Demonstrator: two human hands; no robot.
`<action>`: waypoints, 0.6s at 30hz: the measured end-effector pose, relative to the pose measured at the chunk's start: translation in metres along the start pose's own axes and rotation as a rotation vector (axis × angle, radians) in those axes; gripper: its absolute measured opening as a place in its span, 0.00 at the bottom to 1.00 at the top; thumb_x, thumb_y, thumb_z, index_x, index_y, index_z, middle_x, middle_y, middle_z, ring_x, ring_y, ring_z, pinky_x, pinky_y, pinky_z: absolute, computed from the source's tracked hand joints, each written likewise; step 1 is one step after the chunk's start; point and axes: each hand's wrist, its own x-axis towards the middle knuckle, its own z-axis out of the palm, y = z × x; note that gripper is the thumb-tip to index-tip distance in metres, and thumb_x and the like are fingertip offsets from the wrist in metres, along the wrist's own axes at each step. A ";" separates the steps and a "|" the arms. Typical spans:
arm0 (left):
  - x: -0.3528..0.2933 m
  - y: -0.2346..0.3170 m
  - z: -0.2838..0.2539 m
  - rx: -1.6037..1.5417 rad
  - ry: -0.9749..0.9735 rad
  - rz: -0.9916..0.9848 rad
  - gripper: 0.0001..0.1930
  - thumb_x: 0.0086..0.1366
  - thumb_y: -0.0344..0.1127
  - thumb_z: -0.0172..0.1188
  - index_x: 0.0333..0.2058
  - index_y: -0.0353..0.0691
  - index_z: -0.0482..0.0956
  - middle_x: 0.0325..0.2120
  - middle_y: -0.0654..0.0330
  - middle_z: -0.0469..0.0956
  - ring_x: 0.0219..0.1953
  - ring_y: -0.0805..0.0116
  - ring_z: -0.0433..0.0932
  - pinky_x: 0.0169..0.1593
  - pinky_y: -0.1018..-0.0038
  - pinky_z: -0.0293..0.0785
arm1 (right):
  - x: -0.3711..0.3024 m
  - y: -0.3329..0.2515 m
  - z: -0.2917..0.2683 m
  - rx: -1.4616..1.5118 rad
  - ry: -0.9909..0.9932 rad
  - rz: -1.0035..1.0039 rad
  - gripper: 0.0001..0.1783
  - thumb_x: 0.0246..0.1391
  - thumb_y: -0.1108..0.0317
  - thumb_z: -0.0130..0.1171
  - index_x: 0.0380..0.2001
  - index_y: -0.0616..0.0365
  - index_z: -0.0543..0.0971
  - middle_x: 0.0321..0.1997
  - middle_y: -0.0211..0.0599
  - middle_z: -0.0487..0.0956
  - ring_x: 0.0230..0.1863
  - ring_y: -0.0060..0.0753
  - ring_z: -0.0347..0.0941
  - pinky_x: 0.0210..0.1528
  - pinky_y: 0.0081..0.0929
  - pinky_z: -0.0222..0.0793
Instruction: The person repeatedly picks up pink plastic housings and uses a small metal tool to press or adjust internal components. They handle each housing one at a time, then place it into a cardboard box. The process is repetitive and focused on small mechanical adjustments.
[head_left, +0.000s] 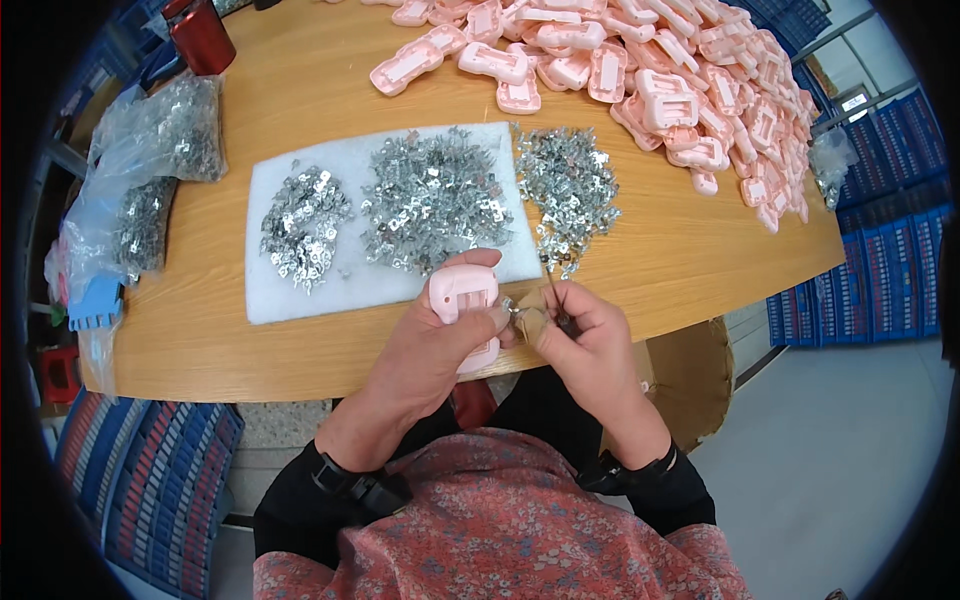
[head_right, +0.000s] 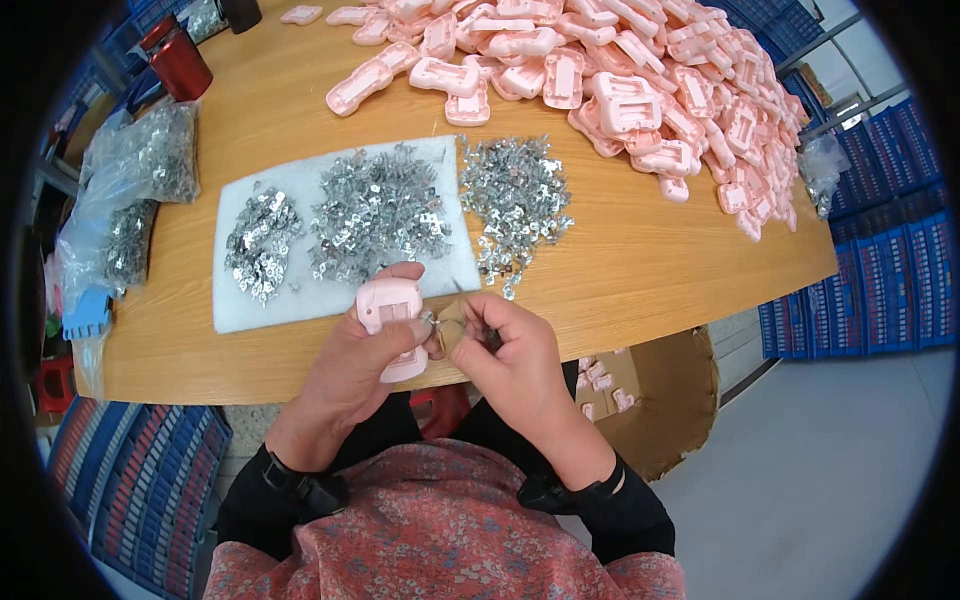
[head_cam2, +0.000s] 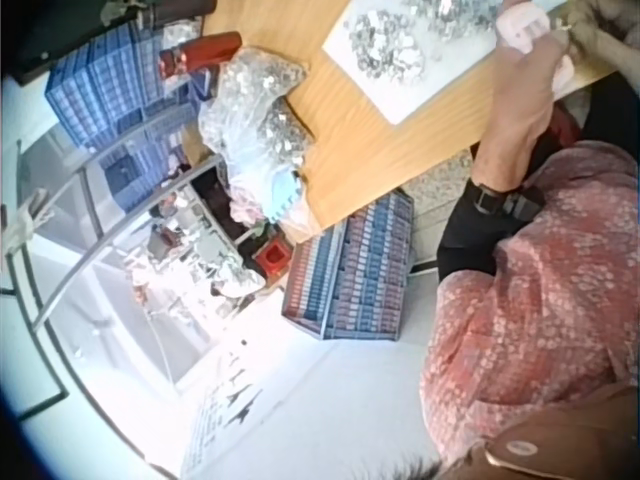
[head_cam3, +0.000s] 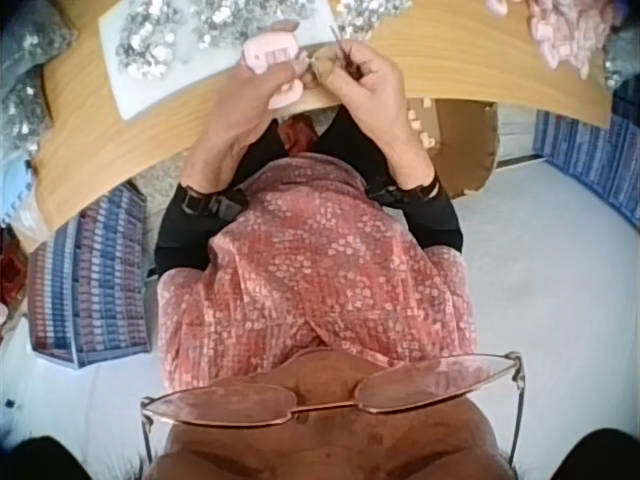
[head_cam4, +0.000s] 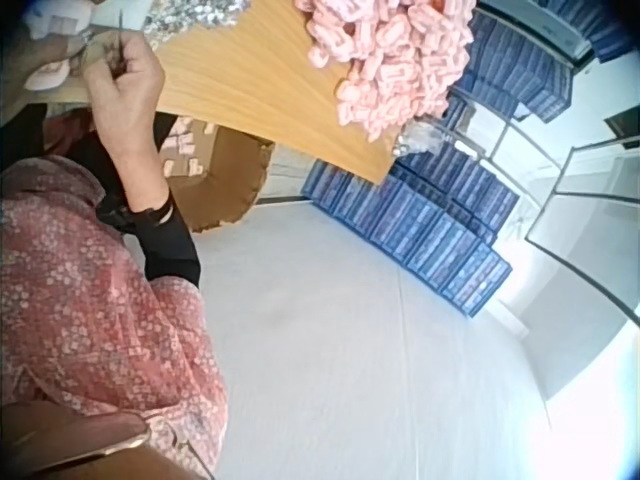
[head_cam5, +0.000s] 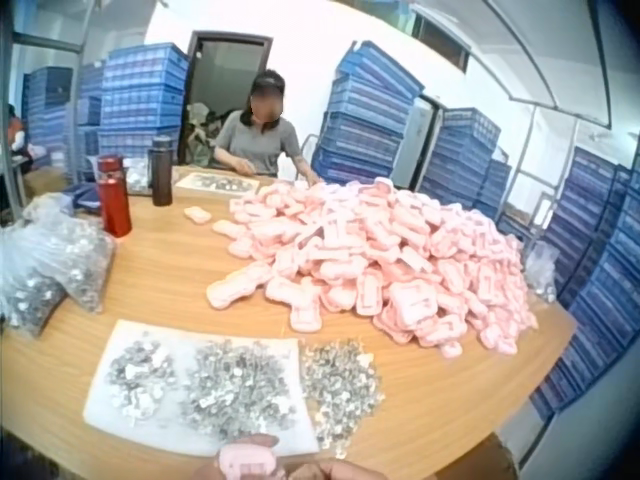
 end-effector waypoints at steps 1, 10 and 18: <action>0.000 -0.001 -0.001 0.027 0.001 0.008 0.24 0.68 0.33 0.57 0.61 0.41 0.64 0.34 0.61 0.76 0.35 0.68 0.78 0.41 0.70 0.77 | 0.001 -0.001 0.001 0.124 -0.022 0.062 0.09 0.55 0.75 0.60 0.39 0.65 0.76 0.31 0.25 0.74 0.33 0.12 0.67 0.37 0.16 0.66; 0.005 0.010 0.010 -0.206 -0.043 0.250 0.27 0.75 0.54 0.39 0.63 0.44 0.57 0.46 0.54 0.74 0.45 0.67 0.75 0.51 0.66 0.74 | -0.009 0.008 0.000 0.465 -0.149 0.260 0.05 0.61 0.73 0.56 0.39 0.61 0.77 0.40 0.28 0.76 0.35 0.11 0.66 0.35 0.13 0.61; 0.002 0.000 0.006 -0.071 -0.081 0.389 0.26 0.75 0.56 0.35 0.64 0.50 0.55 0.55 0.49 0.70 0.55 0.59 0.72 0.58 0.61 0.72 | -0.008 0.012 0.004 0.801 -0.200 0.395 0.06 0.62 0.70 0.56 0.40 0.60 0.75 0.34 0.33 0.79 0.27 0.16 0.65 0.29 0.15 0.60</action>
